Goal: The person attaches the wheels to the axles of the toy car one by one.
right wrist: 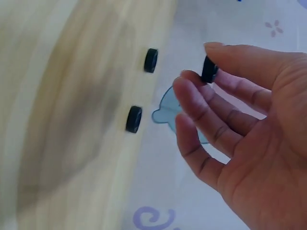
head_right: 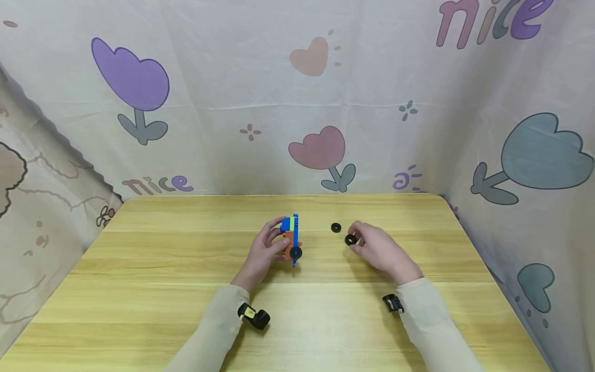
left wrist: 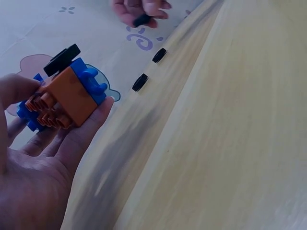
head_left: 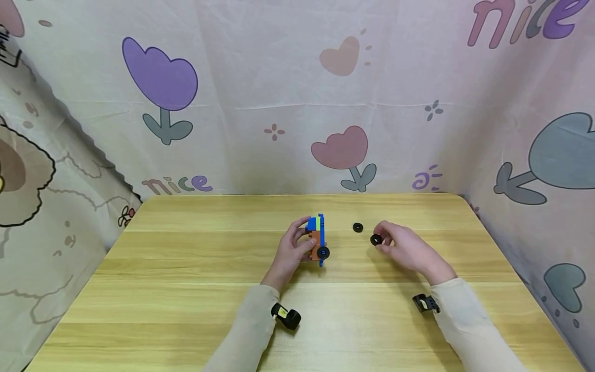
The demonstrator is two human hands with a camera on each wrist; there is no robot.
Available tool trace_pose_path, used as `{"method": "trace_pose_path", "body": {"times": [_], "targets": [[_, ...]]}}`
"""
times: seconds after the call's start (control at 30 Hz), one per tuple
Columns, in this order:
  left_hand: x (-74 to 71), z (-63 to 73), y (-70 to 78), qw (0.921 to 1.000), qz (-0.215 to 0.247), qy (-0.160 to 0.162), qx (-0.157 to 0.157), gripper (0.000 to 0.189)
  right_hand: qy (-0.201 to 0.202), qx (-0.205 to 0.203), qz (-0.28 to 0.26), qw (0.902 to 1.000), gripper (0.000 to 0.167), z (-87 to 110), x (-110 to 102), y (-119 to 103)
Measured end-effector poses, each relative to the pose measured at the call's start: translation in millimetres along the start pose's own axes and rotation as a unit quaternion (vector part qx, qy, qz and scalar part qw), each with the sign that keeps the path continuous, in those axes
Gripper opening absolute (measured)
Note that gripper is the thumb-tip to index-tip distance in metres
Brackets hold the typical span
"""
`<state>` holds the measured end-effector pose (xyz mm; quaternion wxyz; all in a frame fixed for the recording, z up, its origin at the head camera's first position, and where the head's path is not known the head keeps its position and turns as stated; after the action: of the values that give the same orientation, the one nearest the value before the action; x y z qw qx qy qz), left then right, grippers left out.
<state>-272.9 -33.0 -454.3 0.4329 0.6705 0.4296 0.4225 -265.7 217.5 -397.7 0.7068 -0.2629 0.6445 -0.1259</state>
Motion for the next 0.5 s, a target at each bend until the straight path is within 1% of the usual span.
{"method": "trace_pose_path", "body": {"times": [0.17,0.4,0.5], "targets": [[1.1,0.1,-0.1,1.0000,-0.001,-0.001,-0.003,0.060,0.013,-0.008,-0.007,0.9999,0.026,-0.9,-0.9,-15.0],[4.0,-0.9,0.4,1.0000,0.004,-0.005,-0.006,0.059,0.005,-0.017,-0.045,0.9988,0.027,-4.3,3.3,-34.6],[4.0,-1.1,-0.1,0.9999,0.002,-0.007,-0.009,0.059,0.003,-0.028,-0.058,0.9979,0.027,-6.2,5.8,-45.0]]}}
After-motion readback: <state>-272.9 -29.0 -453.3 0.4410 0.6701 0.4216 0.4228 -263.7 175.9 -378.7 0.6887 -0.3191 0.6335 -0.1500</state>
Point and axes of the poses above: each hand's wrist, its own z-axis away from the middle knuckle, its own x-axis out of the palm, y = z × x, the point moved 7 cm from there along -z, towards the middle knuckle, and after that the axes turned 13 degrees about x, right-handed, at the moved point
